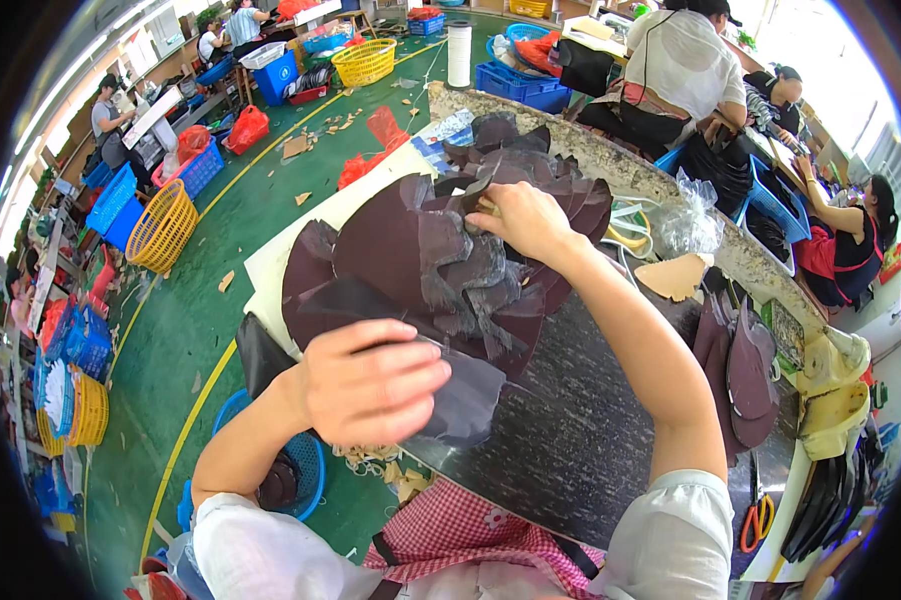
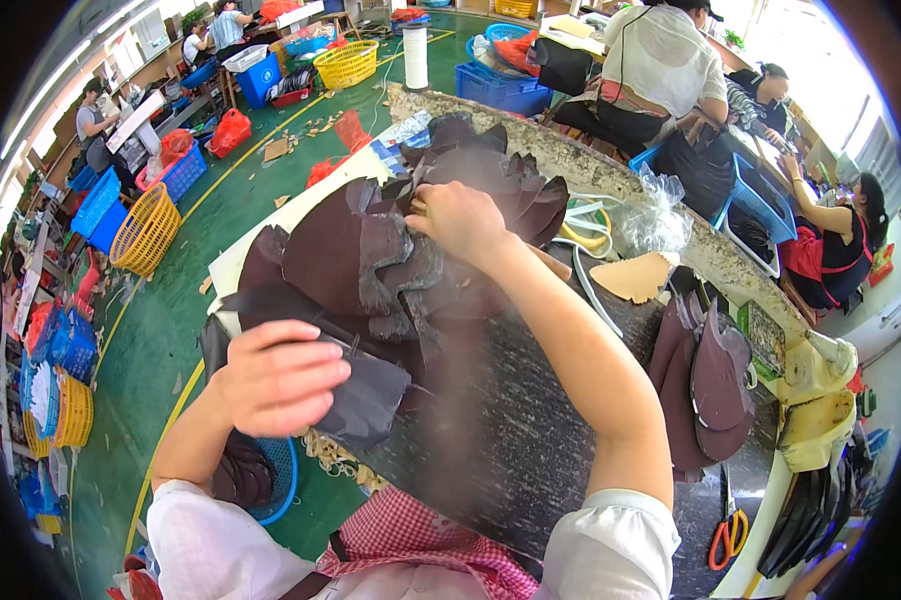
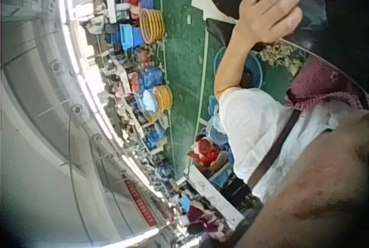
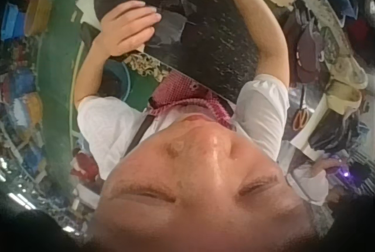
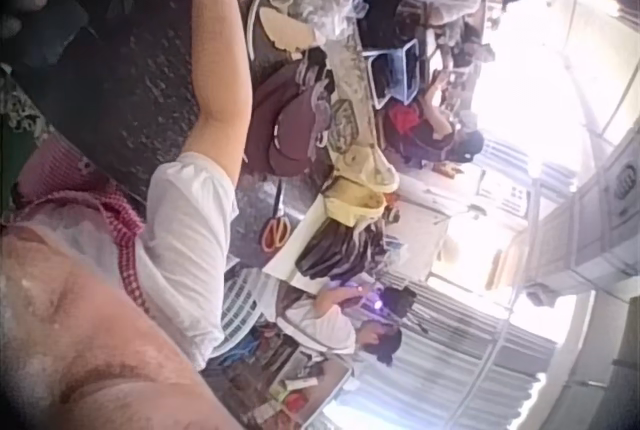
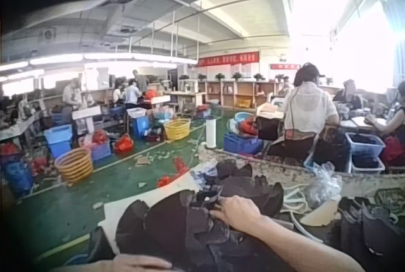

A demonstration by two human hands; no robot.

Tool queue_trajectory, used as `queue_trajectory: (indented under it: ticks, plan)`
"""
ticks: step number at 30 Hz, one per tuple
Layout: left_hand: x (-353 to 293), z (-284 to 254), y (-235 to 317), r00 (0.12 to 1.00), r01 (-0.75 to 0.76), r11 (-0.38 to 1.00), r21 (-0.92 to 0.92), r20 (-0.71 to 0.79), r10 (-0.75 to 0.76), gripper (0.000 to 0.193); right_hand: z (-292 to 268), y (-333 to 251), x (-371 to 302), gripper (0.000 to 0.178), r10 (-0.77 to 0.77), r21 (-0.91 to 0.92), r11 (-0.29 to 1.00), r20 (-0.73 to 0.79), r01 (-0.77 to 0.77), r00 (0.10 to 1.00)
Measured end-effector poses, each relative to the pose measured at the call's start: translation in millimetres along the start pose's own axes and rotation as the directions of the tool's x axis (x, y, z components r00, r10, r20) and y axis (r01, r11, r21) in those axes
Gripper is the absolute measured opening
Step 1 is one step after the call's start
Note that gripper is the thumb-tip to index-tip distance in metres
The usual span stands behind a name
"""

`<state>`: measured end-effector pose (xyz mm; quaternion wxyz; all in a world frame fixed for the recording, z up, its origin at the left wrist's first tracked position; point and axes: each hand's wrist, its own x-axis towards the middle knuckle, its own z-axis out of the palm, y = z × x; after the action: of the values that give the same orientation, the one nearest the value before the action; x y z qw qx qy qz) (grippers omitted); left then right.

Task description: The person picks up cut leather pieces one at a time, folds their edges, and hammers them flat with a metal hammer before stacking them on the table.

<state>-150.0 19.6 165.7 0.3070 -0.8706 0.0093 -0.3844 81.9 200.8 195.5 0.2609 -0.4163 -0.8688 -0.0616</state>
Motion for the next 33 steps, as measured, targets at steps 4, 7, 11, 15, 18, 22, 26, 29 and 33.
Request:
queue_trajectory:
  ticks: [4, 7, 11, 15, 18, 22, 26, 29, 33]
  plan:
    - [40.9, 29.0, 19.1, 0.943, 0.261, 0.822, -0.506, -0.048, -0.329, 0.043, -22.9, 37.1, -40.6, 0.031, -0.076, -0.158, 0.987, -0.288, 0.031, 0.955]
    - [68.2, 50.9, 59.2, 0.787, 0.577, 0.466, -0.67, 0.303, -0.538, 0.053, -48.2, 23.7, -68.2, 0.019, -0.092, -0.211, 0.977, -0.313, 0.026, 0.945]
    - [60.4, 148.1, 92.3, 0.726, 0.683, 0.539, -0.493, 0.541, -0.425, 0.06, -70.9, 31.9, -131.0, 0.031, -0.056, -0.122, 0.992, -0.299, 0.02, 0.953]
    - [60.8, 167.2, 104.4, 0.847, 0.4, 0.9, -0.171, 0.445, -0.292, 0.055, -92.9, 38.8, -241.6, 0.037, -0.02, 0.107, 0.993, -0.244, 0.048, 0.969]
    - [66.8, 177.7, 106.6, 0.838, 0.401, 0.876, -0.267, 0.494, -0.233, 0.055, -103.1, 24.7, -314.8, 0.028, -0.023, 0.317, 0.946, -0.153, 0.071, 0.988]
    - [79.3, 177.6, 108.9, 0.812, 0.476, 0.823, -0.311, 0.514, -0.276, 0.049, -70.1, 4.3, -374.2, 0.044, -0.156, 0.263, 0.954, 0.037, 0.141, 0.987]
    - [85.8, 183.2, 109.2, 0.835, 0.467, 0.824, -0.321, 0.465, -0.293, 0.035, -47.5, -4.6, -382.2, 0.056, -0.238, 0.067, 0.971, 0.157, 0.23, 0.959]
    - [89.9, 183.4, 105.0, 0.836, 0.494, 0.791, -0.362, 0.448, -0.316, 0.026, -44.2, -6.5, -383.1, 0.057, -0.259, 0.01, 0.965, 0.188, 0.262, 0.947]
    - [100.0, 184.2, 101.6, 0.817, 0.53, 0.717, -0.453, 0.501, -0.287, 0.023, -49.7, -5.3, -382.4, 0.057, -0.245, 0.009, 0.968, 0.219, 0.249, 0.944]
